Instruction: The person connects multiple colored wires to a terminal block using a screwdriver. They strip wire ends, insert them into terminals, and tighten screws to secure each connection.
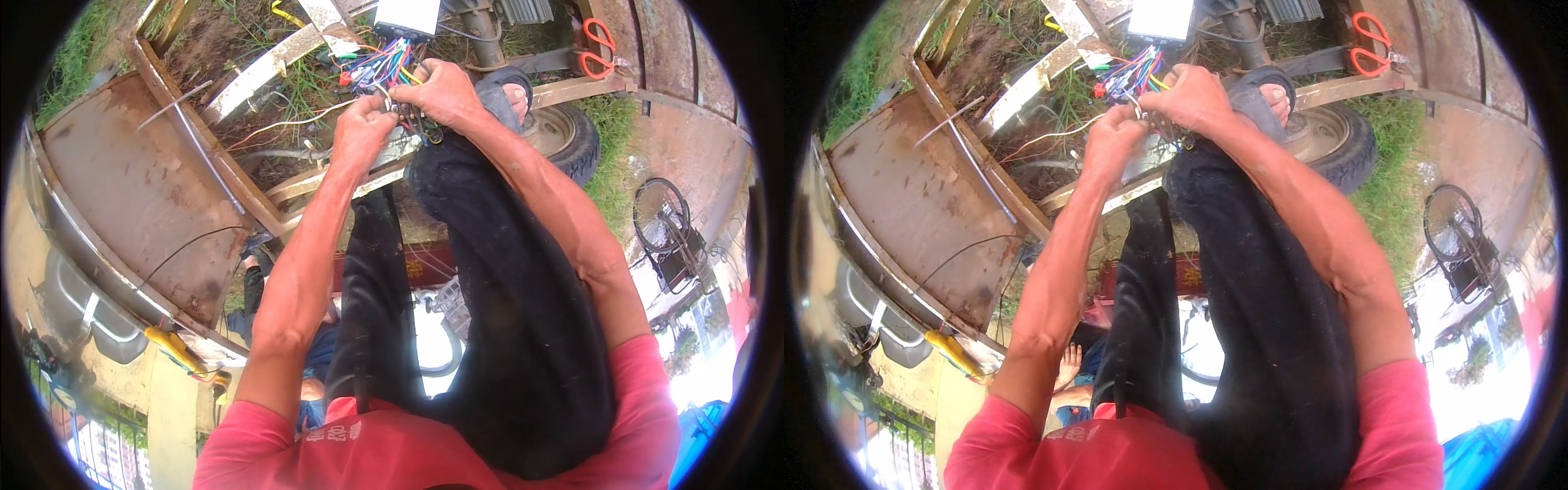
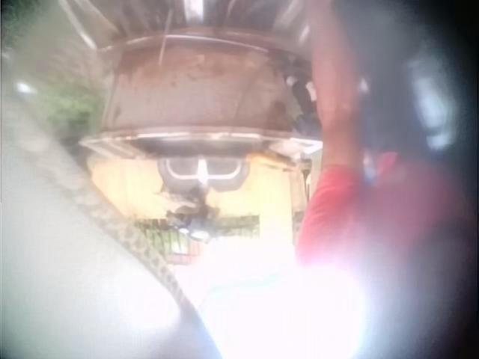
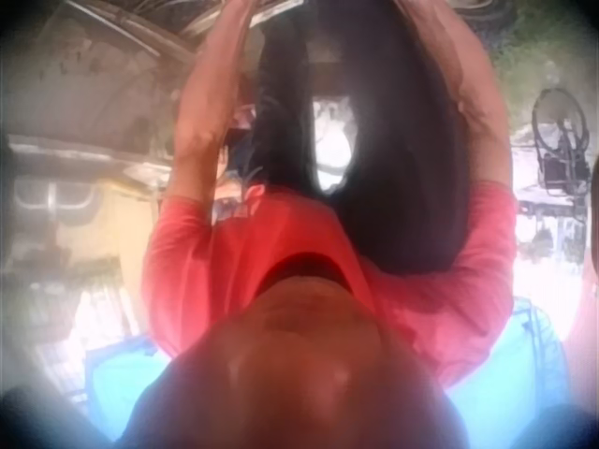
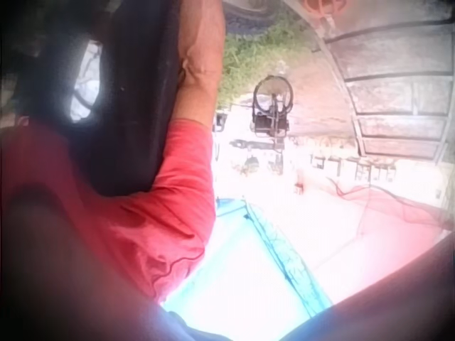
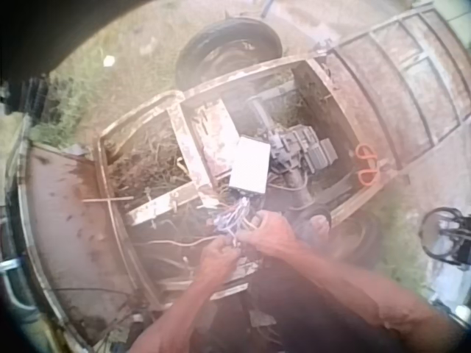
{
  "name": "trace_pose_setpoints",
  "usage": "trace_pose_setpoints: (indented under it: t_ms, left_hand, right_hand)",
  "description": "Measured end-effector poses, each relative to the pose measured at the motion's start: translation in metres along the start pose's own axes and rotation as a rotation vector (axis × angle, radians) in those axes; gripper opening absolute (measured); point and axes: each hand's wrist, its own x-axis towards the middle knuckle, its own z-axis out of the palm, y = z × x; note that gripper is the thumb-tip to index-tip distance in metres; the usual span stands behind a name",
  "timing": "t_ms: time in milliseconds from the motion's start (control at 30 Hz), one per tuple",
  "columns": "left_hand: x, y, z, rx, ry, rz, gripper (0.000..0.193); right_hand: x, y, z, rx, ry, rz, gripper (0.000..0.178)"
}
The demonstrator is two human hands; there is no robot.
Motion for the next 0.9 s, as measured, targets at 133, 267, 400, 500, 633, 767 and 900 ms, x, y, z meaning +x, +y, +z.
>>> trace_pose_setpoints:
  t_ms: [133,267,400,500,633,767,900]
  left_hand:
    - [-0.030,0.016,-0.010,0.075,0.090,0.000,0.052]
    - [-0.040,-0.018,-0.038,-0.074,0.185,-0.017,0.050]
    - [-0.048,-0.025,-0.041,-0.345,0.110,0.022,0.036]
    - [-0.047,-0.020,-0.035,-0.372,0.032,0.045,0.027]
    - [-0.046,-0.007,-0.025,-0.317,0.037,0.048,0.020]
    - [-0.039,-0.009,-0.019,-0.164,0.057,0.077,0.013]
    - [-0.037,-0.010,-0.015,-0.173,0.050,0.109,0.016]
  right_hand:
    - [0.001,0.003,-0.002,-0.018,-0.001,0.028,0.063]
    - [0.004,0.007,0.000,-0.007,-0.009,0.006,0.064]
    - [0.006,0.010,0.001,0.011,-0.027,0.005,0.064]
    - [0.005,0.010,-0.001,0.015,-0.030,0.002,0.064]
    - [0.004,0.006,-0.002,0.006,-0.053,0.008,0.060]
    - [0.002,0.004,-0.004,0.010,-0.057,0.017,0.056]
    - [0.002,0.005,-0.003,0.005,-0.044,0.008,0.053]
